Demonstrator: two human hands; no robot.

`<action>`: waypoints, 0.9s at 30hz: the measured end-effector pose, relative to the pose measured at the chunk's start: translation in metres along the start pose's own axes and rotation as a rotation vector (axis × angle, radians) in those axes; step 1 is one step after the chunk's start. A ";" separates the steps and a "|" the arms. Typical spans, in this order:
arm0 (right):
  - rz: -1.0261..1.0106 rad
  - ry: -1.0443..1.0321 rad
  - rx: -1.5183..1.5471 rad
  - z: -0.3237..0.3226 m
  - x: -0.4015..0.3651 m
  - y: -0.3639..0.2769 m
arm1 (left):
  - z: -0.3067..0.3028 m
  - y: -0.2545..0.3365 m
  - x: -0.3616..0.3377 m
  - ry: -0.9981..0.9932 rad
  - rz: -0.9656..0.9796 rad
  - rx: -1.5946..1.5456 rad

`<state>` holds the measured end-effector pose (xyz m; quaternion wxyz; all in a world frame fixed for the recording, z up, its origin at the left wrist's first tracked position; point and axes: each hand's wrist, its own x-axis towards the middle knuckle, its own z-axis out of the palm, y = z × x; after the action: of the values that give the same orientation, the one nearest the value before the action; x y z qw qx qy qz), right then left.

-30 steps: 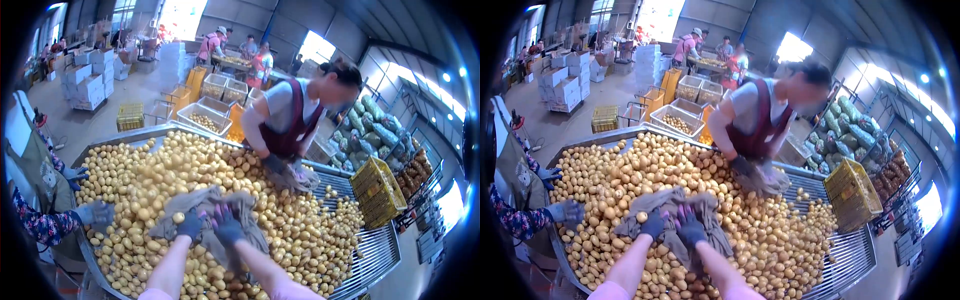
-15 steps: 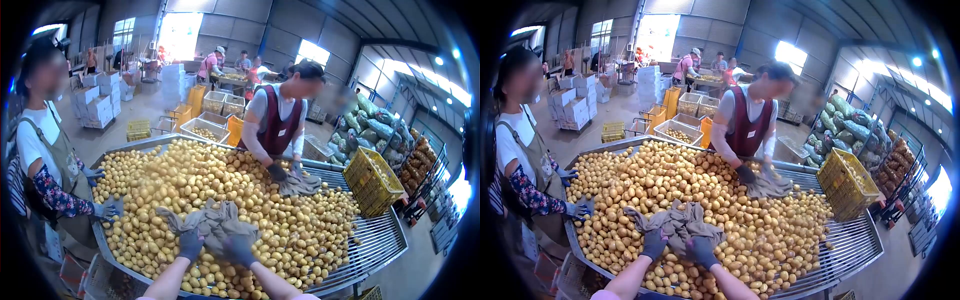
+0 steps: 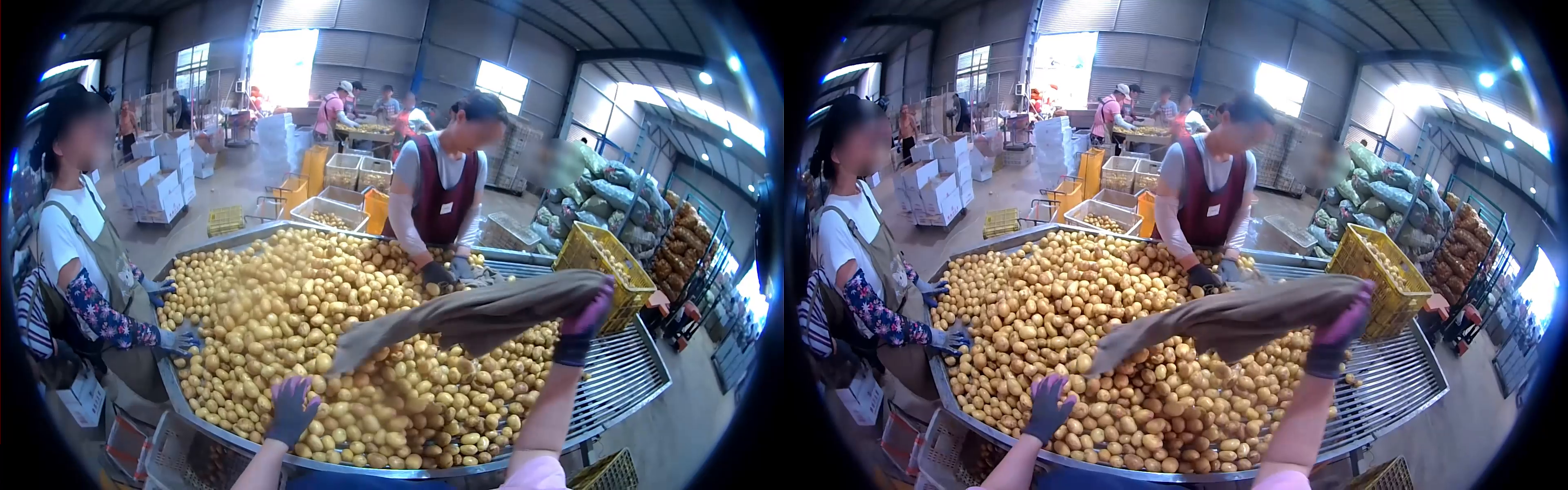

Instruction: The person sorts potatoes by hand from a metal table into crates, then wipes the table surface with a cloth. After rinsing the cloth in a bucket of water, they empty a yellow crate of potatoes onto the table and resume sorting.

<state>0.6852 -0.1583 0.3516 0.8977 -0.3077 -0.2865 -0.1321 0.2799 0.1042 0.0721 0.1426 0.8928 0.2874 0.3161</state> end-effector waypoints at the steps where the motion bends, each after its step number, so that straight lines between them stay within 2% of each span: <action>1: -0.082 -0.054 -0.063 -0.038 0.017 -0.014 | 0.000 -0.002 -0.017 -0.026 -0.048 0.081; 2: -0.053 0.209 -0.076 -0.043 0.014 -0.035 | -0.001 -0.004 -0.035 -0.050 -0.097 0.162; 3: 0.006 0.251 -0.048 -0.052 0.000 -0.054 | 0.000 -0.009 -0.053 -0.085 -0.138 0.169; 4: -0.026 0.262 -0.263 -0.075 -0.013 -0.063 | 0.004 -0.014 -0.071 -0.121 -0.175 0.221; 5: -0.070 0.281 -0.614 -0.120 -0.023 -0.064 | 0.009 -0.014 -0.087 -0.127 -0.246 0.219; 6: -0.045 0.307 -0.755 -0.159 -0.040 -0.063 | 0.014 -0.013 -0.100 -0.135 -0.319 0.218; 7: 0.051 0.361 -0.766 -0.180 -0.063 -0.059 | 0.017 -0.012 -0.108 -0.139 -0.325 0.214; 8: 0.188 0.370 -0.867 -0.229 -0.087 -0.049 | 0.019 -0.012 -0.112 -0.217 -0.294 0.192; 9: 0.317 0.344 -1.020 -0.331 -0.111 -0.022 | 0.020 -0.011 -0.114 -0.296 -0.261 0.173; 11: 0.539 0.128 -1.316 -0.293 -0.180 -0.017 | 0.017 0.005 -0.107 -0.319 -0.244 0.192; 13: 0.647 0.195 -1.471 -0.278 -0.219 0.004 | 0.029 0.014 -0.105 -0.298 -0.175 0.205; 14: 0.707 0.232 -1.543 -0.269 -0.234 0.016 | 0.034 0.018 -0.104 -0.318 -0.155 0.053; 15: 0.719 0.241 -1.535 -0.257 -0.250 0.029 | 0.037 0.023 -0.101 -0.379 -0.082 0.092; 16: 0.616 0.238 -1.641 -0.250 -0.258 0.039 | 0.042 0.032 -0.099 -0.443 -0.009 0.121; 17: 0.557 0.149 -1.737 -0.244 -0.258 0.042 | 0.046 0.041 -0.096 -0.445 -0.003 0.114; 18: 0.562 -0.066 -1.838 -0.232 -0.257 0.045 | 0.048 0.050 -0.092 -0.432 0.060 0.140; 20: 0.584 -0.627 -1.882 -0.188 -0.257 0.065 | 0.057 0.054 -0.091 -0.429 0.148 0.162; 21: 0.383 -0.601 -1.734 -0.204 -0.285 0.105 | 0.068 0.049 -0.094 -0.434 0.157 0.195; 22: 0.189 -0.601 -1.589 -0.169 -0.292 0.121 | 0.067 0.052 -0.079 -0.439 0.195 0.228; 23: 0.444 -0.898 -1.574 -0.141 -0.279 0.128 | 0.061 0.058 -0.073 -0.523 0.123 0.162; 24: 0.526 -1.140 -1.582 -0.111 -0.252 0.129 | 0.046 0.073 -0.059 -0.601 0.045 0.101; 25: 0.571 -1.112 -1.196 -0.108 -0.230 0.145 | 0.040 0.079 -0.051 -0.810 -0.006 0.296; 26: 0.201 -1.485 -0.969 -0.145 -0.209 0.186 | 0.033 0.084 -0.044 -1.034 -0.016 0.495; 27: 0.630 -1.203 -1.123 -0.171 -0.184 0.242 | 0.035 0.065 -0.055 -0.862 -0.051 0.385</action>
<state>0.7120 -0.0663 0.0160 0.3054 -0.7856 -0.5054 0.1847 0.2950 0.0162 0.0475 0.0884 0.9455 0.2773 -0.1459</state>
